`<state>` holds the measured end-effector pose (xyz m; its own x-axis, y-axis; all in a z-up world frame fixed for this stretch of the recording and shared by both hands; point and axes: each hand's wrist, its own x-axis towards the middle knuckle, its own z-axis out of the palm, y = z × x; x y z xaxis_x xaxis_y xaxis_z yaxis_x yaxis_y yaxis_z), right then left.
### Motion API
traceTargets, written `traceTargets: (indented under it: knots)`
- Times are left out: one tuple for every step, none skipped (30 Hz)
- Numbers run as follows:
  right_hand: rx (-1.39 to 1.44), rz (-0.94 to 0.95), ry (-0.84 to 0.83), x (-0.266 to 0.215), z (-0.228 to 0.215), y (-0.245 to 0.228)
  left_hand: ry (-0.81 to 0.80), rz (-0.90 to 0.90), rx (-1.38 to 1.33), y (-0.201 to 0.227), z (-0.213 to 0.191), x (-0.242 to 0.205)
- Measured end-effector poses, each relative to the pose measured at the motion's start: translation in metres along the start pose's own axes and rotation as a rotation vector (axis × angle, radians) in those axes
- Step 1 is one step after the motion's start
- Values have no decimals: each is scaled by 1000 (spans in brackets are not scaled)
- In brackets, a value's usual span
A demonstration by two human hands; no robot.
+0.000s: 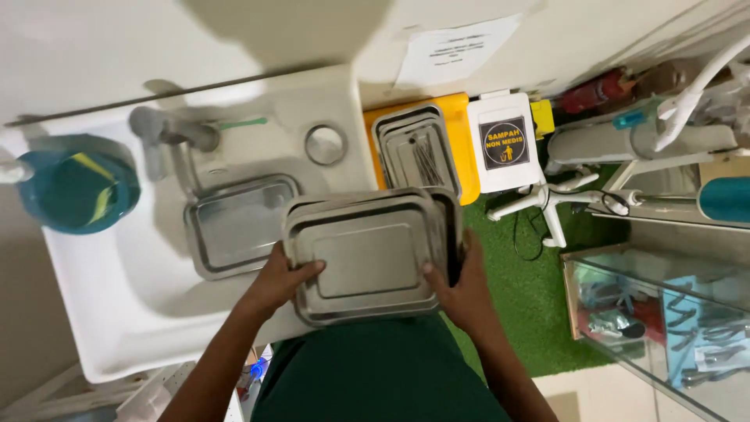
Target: The person picks up a stack of metal trays and moves them to a sink area. They then separate the trays and place them into the sink basin one by one, arranging them in a pile.
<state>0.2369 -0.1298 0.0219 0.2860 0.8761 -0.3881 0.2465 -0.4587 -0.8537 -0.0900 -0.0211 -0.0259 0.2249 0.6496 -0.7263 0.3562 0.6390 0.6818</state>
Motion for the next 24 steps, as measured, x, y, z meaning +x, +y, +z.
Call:
traceTargets:
  knots:
    - [-48, -49, 78, -4, 6, 5, 27, 24, 10, -1, 1, 1]
    - [-50, -47, 74, -15, 10, -1, 28, 21, 7, -2, -2, -2]
    - [-239, -177, 236, -24, 13, -6, 45, 26, 30, -2, -4, -3]
    - [-431, -302, 400, -35, 13, -10, 53, 28, 55, -4, -2, -3]
    - [-438, -293, 399, -45, 14, -23, 45, 21, 53, 1, 0, -10]
    - [-478, -310, 417, -51, 14, -37, 47, -4, 60, 9, 2, -14]
    - [-519, -328, 435, -57, 13, -52, 49, -30, 68, 19, 4, -17]
    - [-522, -331, 441, -59, 15, -53, 46, -23, 66, 19, 4, -18]
    - [-562, -397, 407, -60, 16, -55, 50, -40, 65, 19, 5, -18]
    - [-600, -463, 368, -62, 18, -56, 57, -60, 63, 18, 6, -20]
    - [-602, -466, 370, -60, 20, -56, 57, -56, 62, 17, 7, -19]
    - [-433, -287, 336, -56, 22, -57, 66, -45, 53, 15, 6, -18]
    - [-265, -108, 296, -53, 24, -57, 74, -34, 45, 14, 6, -18]
    - [-262, -112, 296, -48, 24, -58, 78, -31, 45, 13, 7, -21]
    - [-197, -57, 311, -44, 24, -58, 80, -23, 49, 13, 8, -23]
    - [-134, -5, 325, -37, 25, -60, 82, -12, 51, 14, 8, -24]
    - [-133, -12, 325, -32, 22, -50, 86, -6, 50, 15, 8, -26]
    - [-87, 38, 303, -26, 18, -41, 83, -6, 57, 16, 8, -27]
    - [-41, 89, 280, -19, 14, -32, 79, -7, 65, 18, 9, -29]
    - [-45, 83, 274, -17, 8, -25, 84, -5, 58, 10, 7, -24]
    - [54, 132, 207, -14, 2, -19, 80, -7, -19, 2, 6, -18]
    - [150, 183, 140, -11, -5, -12, 74, -11, -97, -7, 5, -12]
    - [144, 180, 134, -11, -12, -10, 77, -12, -106, -13, 5, -7]
    - [140, 143, 133, -10, -20, -8, 84, 5, -151, -19, 5, -3]
